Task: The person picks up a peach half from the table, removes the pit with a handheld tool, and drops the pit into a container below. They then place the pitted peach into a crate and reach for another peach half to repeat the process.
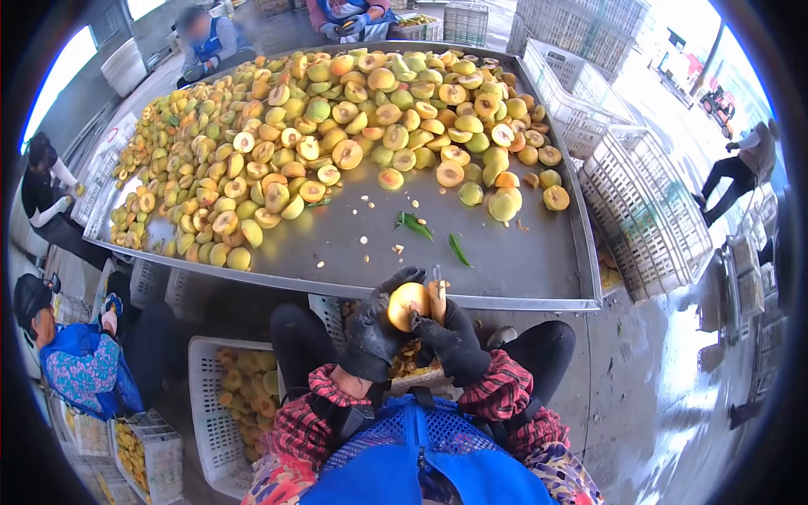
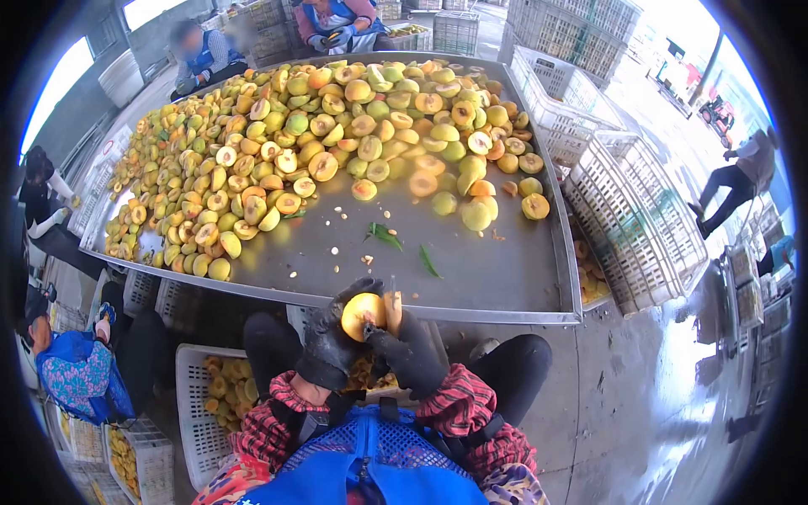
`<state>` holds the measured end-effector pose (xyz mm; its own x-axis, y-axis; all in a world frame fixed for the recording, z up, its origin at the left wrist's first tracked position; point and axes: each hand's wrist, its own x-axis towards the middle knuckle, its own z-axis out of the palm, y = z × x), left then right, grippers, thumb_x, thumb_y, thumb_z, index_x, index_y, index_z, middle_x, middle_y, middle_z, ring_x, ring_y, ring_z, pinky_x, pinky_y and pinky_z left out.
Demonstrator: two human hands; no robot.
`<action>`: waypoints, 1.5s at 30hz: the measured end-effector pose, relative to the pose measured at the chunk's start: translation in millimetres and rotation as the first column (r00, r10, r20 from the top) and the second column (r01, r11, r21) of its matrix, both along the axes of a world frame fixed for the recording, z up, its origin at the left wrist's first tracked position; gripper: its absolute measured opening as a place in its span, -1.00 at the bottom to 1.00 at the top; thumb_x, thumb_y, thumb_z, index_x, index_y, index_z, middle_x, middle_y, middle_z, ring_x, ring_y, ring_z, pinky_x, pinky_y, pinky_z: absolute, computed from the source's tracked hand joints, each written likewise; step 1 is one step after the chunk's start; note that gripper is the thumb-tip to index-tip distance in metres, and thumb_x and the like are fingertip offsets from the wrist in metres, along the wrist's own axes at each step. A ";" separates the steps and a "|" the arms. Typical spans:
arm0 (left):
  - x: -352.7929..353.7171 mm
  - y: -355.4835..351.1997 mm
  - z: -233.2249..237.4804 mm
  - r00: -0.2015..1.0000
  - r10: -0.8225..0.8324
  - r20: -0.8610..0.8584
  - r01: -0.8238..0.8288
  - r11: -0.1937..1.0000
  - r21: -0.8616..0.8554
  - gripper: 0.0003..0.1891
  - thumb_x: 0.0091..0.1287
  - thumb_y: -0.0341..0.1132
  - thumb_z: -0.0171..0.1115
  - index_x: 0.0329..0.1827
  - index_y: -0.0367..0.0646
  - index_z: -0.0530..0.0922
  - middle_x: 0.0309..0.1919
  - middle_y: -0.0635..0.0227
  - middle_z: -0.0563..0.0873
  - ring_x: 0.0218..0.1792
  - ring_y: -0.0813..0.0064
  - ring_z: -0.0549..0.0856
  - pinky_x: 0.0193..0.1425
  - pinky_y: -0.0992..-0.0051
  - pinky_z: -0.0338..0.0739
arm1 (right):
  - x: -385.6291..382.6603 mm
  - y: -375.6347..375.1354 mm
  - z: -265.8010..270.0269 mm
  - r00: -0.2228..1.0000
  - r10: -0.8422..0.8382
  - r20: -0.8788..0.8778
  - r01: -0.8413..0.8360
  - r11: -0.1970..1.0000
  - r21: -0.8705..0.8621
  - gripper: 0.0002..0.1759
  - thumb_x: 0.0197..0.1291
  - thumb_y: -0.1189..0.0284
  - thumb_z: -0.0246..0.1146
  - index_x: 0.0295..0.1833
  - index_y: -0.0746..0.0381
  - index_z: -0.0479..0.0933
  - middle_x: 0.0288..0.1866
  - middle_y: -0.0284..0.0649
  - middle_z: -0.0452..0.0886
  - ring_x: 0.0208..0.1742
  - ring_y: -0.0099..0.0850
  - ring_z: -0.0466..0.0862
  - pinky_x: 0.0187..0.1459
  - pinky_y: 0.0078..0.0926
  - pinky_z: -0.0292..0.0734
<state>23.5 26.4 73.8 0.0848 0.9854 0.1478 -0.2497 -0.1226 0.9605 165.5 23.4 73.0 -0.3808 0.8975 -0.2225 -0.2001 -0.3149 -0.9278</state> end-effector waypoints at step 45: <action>-12.0 -5.8 -39.9 0.635 0.040 0.771 0.281 0.918 -0.279 -0.43 0.41 -0.05 -0.20 0.29 -0.36 0.23 0.24 -0.04 0.36 0.26 0.10 0.37 0.36 0.10 0.20 | -0.9 -46.2 -15.6 0.803 -0.105 0.586 -0.211 0.870 0.445 -0.76 0.22 0.44 0.13 -0.04 0.32 0.39 -0.31 0.06 0.55 -0.26 -0.03 0.60 -0.28 -0.20 0.45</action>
<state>11.5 20.6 33.9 0.2249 0.9663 -0.1252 -0.8840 0.2564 0.3909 164.5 -22.8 57.4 -0.3711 0.9282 0.0256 0.4226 0.1934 -0.8855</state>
